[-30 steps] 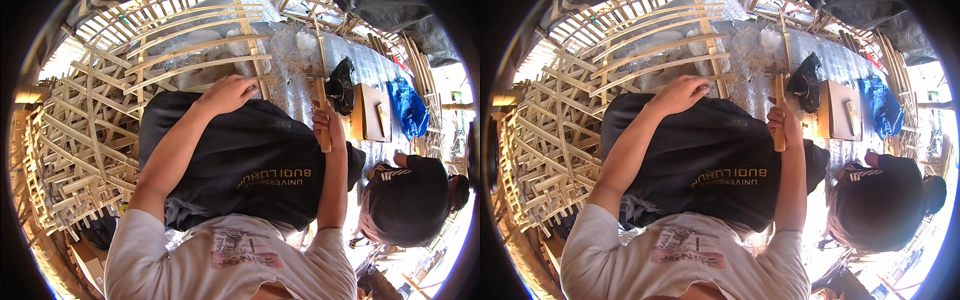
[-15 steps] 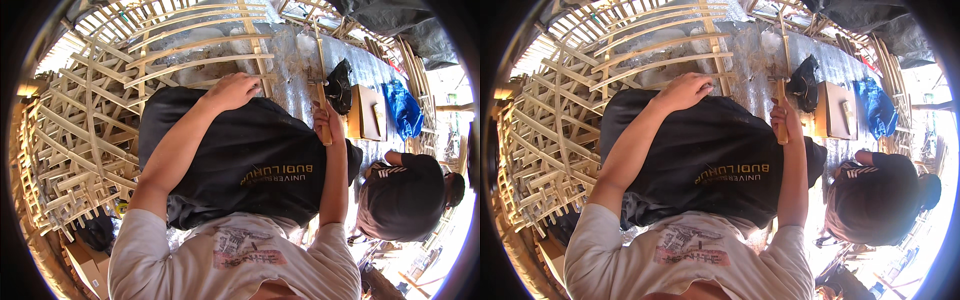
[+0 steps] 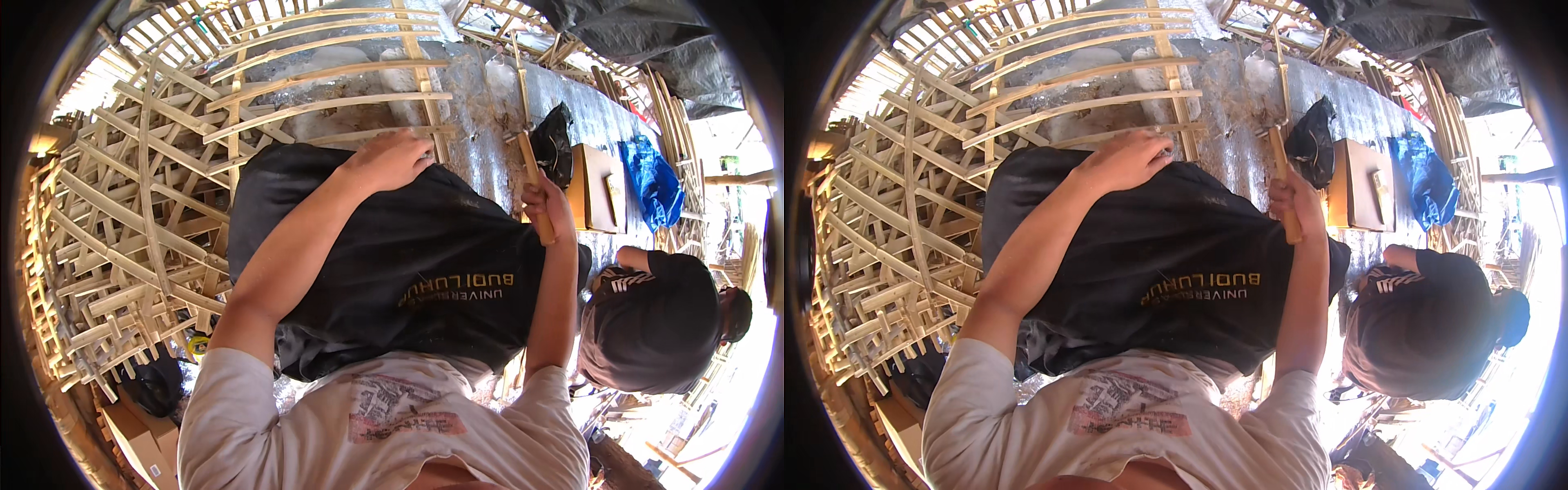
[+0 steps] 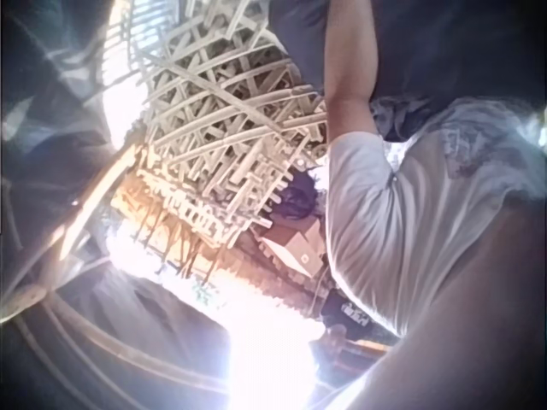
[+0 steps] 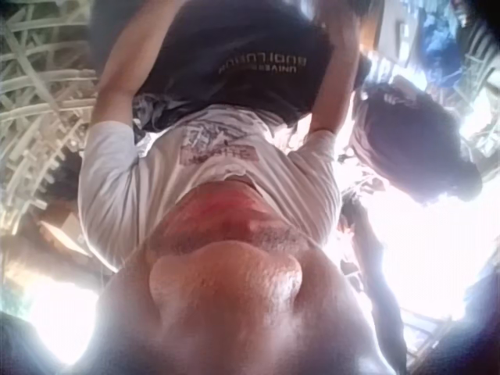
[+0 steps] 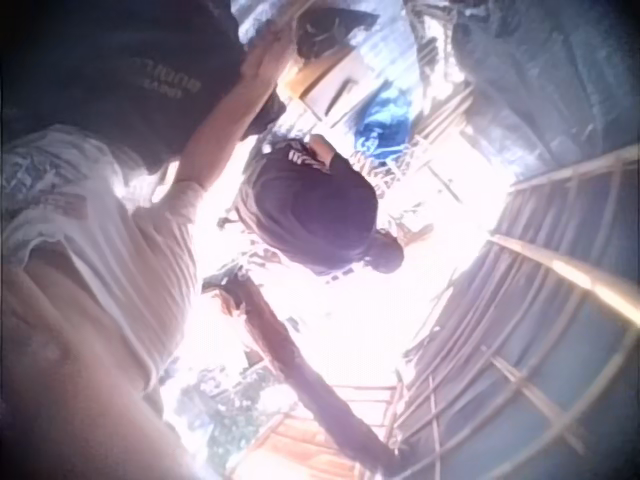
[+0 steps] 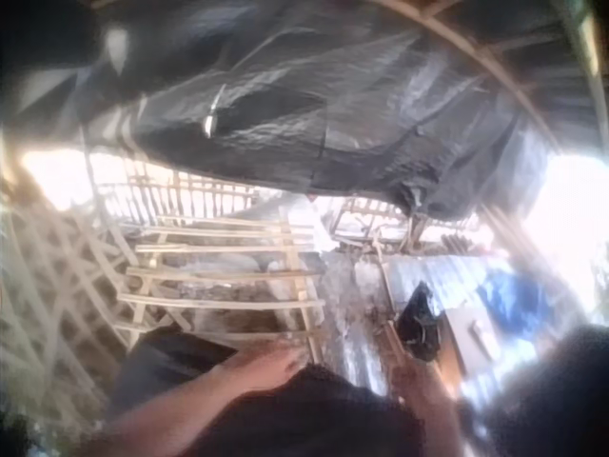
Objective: The person constructs a wooden lattice by positioning wooden strips and hammering nails into them with a hammer, then lifts the assembled lattice frame upright.
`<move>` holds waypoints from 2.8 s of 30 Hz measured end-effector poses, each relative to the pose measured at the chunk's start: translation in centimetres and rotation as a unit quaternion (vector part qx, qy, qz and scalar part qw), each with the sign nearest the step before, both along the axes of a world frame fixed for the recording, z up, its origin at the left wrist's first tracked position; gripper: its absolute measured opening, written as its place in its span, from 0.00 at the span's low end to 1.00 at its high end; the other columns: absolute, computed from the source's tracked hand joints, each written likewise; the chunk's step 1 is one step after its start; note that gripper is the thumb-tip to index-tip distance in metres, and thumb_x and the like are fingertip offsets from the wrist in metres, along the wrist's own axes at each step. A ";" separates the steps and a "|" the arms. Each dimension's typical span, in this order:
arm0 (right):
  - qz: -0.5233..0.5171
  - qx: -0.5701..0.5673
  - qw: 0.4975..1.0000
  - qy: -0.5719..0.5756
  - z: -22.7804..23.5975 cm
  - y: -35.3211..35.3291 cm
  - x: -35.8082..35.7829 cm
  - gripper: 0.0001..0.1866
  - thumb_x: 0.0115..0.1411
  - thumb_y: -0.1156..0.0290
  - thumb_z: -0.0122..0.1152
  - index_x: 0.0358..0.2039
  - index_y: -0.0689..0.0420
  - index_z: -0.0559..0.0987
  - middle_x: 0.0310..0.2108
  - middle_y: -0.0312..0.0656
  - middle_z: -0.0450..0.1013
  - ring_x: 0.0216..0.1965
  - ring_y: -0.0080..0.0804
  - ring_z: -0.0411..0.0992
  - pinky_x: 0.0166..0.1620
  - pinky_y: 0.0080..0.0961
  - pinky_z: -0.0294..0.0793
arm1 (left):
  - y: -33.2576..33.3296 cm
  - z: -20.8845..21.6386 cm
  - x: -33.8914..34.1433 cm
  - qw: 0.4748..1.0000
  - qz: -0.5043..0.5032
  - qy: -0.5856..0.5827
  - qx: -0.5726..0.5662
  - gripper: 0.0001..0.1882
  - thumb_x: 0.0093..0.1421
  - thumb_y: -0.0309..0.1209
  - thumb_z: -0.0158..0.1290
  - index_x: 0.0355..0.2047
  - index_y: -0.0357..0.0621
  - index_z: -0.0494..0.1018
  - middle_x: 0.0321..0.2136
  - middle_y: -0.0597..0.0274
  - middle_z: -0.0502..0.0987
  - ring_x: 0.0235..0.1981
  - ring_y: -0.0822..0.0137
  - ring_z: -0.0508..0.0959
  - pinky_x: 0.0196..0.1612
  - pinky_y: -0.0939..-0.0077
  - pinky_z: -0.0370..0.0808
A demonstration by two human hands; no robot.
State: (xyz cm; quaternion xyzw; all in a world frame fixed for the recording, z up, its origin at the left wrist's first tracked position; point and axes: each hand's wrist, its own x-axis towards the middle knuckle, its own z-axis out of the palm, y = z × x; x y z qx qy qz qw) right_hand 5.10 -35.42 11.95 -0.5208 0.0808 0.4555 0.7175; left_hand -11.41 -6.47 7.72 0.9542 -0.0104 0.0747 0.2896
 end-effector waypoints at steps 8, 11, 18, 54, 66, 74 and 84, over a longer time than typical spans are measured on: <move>0.341 -0.446 0.650 -0.511 -2.1 3.9 -0.4 0.16 0.65 0.63 0.55 0.46 0.61 0.73 0.26 0.46 0.74 0.27 0.32 0.75 0.25 0.30 0.72 | 0.9 0.0 0.1 1.000 -0.006 0.011 -0.004 0.12 0.63 0.36 0.50 0.35 0.37 0.74 0.33 0.47 0.79 0.39 0.46 0.79 0.43 0.54 0.76; 0.392 -0.501 0.527 -0.564 -3.5 6.1 -2.1 0.14 0.62 0.68 0.54 0.45 0.63 0.73 0.37 0.62 0.75 0.43 0.61 0.73 0.45 0.53 0.72 | 1.1 0.4 -0.2 0.997 -0.009 0.075 -0.008 0.13 0.64 0.35 0.50 0.42 0.38 0.74 0.39 0.48 0.78 0.45 0.47 0.76 0.48 0.56 0.73; 0.421 -0.517 0.522 -0.532 -4.5 7.4 -3.9 0.19 0.61 0.61 0.57 0.46 0.62 0.74 0.37 0.60 0.76 0.42 0.59 0.74 0.47 0.49 0.73 | 1.0 0.9 -0.2 0.996 -0.012 0.086 -0.012 0.13 0.64 0.35 0.50 0.42 0.37 0.73 0.39 0.48 0.78 0.45 0.47 0.76 0.47 0.56 0.73; 0.367 -0.428 0.587 -0.581 -3.1 7.1 -3.5 0.20 0.61 0.52 0.57 0.39 0.58 0.77 0.28 0.55 0.77 0.35 0.56 0.77 0.41 0.47 0.76 | 8.4 -4.6 9.7 0.919 0.234 0.256 0.188 0.42 0.66 0.62 0.26 0.71 0.48 0.39 0.72 0.57 0.35 0.72 0.48 0.35 0.67 0.32 0.37; 0.387 -0.433 0.576 -0.575 -3.6 7.5 -3.5 0.20 0.60 0.54 0.59 0.37 0.61 0.78 0.28 0.56 0.77 0.35 0.58 0.76 0.40 0.47 0.76 | 8.5 -5.2 9.7 0.923 0.234 0.239 0.190 0.43 0.66 0.63 0.27 0.71 0.47 0.39 0.72 0.56 0.35 0.72 0.47 0.35 0.66 0.30 0.38; 0.392 -0.424 0.574 -0.581 -3.8 7.4 -3.5 0.20 0.60 0.54 0.59 0.39 0.61 0.77 0.27 0.56 0.77 0.34 0.59 0.76 0.39 0.48 0.76 | 8.7 -5.2 9.8 0.922 0.232 0.241 0.194 0.43 0.66 0.63 0.26 0.71 0.47 0.40 0.72 0.56 0.35 0.71 0.47 0.35 0.66 0.29 0.38; 0.407 -0.425 0.568 -0.576 -3.5 7.6 -3.5 0.21 0.60 0.54 0.59 0.41 0.61 0.75 0.28 0.55 0.77 0.34 0.58 0.76 0.38 0.48 0.76 | 8.6 -4.8 9.8 0.918 0.228 0.253 0.202 0.43 0.66 0.62 0.27 0.71 0.47 0.38 0.72 0.56 0.34 0.71 0.47 0.35 0.66 0.30 0.39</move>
